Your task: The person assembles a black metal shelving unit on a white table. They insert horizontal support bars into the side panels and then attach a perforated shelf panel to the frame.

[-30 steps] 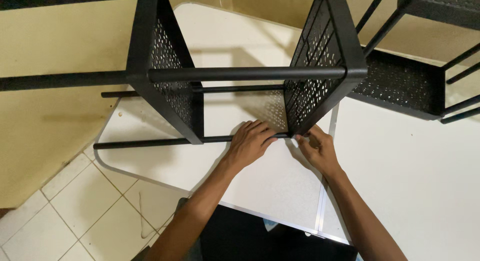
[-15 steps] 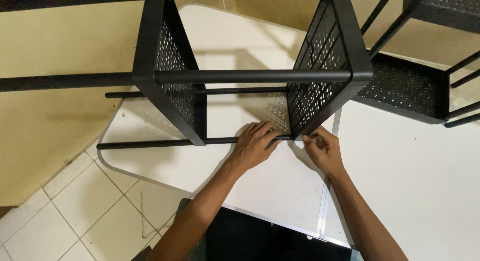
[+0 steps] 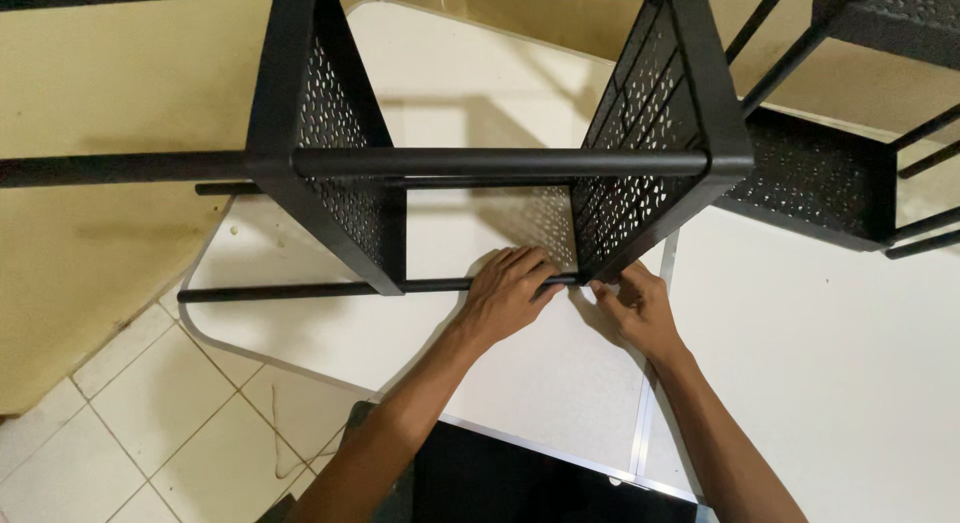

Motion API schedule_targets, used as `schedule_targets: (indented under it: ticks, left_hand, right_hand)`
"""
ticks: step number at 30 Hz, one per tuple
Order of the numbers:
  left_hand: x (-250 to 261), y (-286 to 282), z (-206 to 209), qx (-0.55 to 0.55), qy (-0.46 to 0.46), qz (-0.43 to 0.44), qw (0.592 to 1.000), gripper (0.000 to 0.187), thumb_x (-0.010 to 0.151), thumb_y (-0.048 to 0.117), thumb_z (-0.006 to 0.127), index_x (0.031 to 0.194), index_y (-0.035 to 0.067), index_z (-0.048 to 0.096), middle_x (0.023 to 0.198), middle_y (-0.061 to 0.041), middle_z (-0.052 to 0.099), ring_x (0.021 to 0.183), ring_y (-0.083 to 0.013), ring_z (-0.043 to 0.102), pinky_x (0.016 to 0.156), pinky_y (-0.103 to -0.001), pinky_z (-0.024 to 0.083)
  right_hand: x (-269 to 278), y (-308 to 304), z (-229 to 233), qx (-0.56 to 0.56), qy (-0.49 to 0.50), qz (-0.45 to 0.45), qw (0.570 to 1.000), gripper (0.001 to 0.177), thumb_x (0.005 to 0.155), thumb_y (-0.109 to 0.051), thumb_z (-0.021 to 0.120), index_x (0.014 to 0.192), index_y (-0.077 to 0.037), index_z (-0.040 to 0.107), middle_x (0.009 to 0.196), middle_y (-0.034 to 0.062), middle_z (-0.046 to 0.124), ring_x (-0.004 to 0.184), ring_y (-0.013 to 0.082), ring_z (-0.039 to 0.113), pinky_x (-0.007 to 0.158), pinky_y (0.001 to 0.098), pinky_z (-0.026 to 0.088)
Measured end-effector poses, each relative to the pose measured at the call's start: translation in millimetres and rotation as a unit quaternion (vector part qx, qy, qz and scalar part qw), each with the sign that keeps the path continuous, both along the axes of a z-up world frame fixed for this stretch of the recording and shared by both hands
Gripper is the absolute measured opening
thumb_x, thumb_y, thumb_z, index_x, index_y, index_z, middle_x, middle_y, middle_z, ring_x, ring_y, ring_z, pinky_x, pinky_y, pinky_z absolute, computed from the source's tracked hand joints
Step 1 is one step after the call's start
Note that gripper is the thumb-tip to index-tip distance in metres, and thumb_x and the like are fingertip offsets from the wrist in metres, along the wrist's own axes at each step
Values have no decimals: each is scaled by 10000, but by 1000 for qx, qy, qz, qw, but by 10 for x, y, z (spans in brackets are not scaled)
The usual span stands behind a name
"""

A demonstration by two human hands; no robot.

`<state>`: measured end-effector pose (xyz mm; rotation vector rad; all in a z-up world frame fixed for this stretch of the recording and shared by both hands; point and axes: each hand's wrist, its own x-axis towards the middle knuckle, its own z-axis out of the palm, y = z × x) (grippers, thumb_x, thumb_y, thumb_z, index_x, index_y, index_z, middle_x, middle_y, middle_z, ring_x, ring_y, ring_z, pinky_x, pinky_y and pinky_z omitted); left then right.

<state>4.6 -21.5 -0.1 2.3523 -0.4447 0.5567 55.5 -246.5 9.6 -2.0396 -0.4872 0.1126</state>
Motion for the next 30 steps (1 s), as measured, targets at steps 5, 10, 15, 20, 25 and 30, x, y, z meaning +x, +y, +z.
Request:
schedule_targets:
  ticks: [5,10,15,20,25,30]
  left_hand:
    - [-7,34,55,-3,-15,-1,1000,191,854,199,803,934,41,732,991,-67,674,955,-253,653,861,-415,494]
    - [-36,122,62,-9,-8,14,1000,195,805,204,820,890,48,741,972,-58,688,933,-239,652,820,-405,491]
    - [6,90,21,13,-17,17,1000,208,820,223,828,896,48,748,975,-59,691,940,-244,646,823,-413,487]
    - [15,35,-31,27,-11,2,1000,199,861,230,806,954,60,764,1016,-61,688,998,-241,642,852,-414,485]
    - [8,26,-12,40,-4,4,999,224,853,242,796,964,50,764,1036,-79,690,1013,-255,640,862,-420,482]
    - [-11,70,-53,27,-2,19,999,233,851,258,800,964,56,770,1021,-64,696,999,-235,644,880,-417,479]
  right_hand:
    - [23,-52,-56,35,-58,26,997,144,922,-37,695,1059,-4,728,965,21,656,772,59,544,613,230,411]
    - [40,-130,-182,98,-49,42,993,38,1010,-28,634,1012,-9,667,970,32,624,846,85,547,742,233,444]
    - [66,-67,-133,62,-76,70,993,233,870,44,602,1084,18,690,1031,35,630,934,104,580,817,240,481]
    - [11,17,-17,54,7,29,998,197,890,33,659,1076,4,716,1044,57,629,879,127,568,705,278,452]
    - [-33,69,96,34,-68,40,996,225,878,15,684,1102,-3,694,1055,66,656,943,153,606,793,292,493]
    - [-83,84,153,6,-93,26,995,221,889,-10,694,1109,-16,694,1039,78,666,918,161,621,767,301,501]
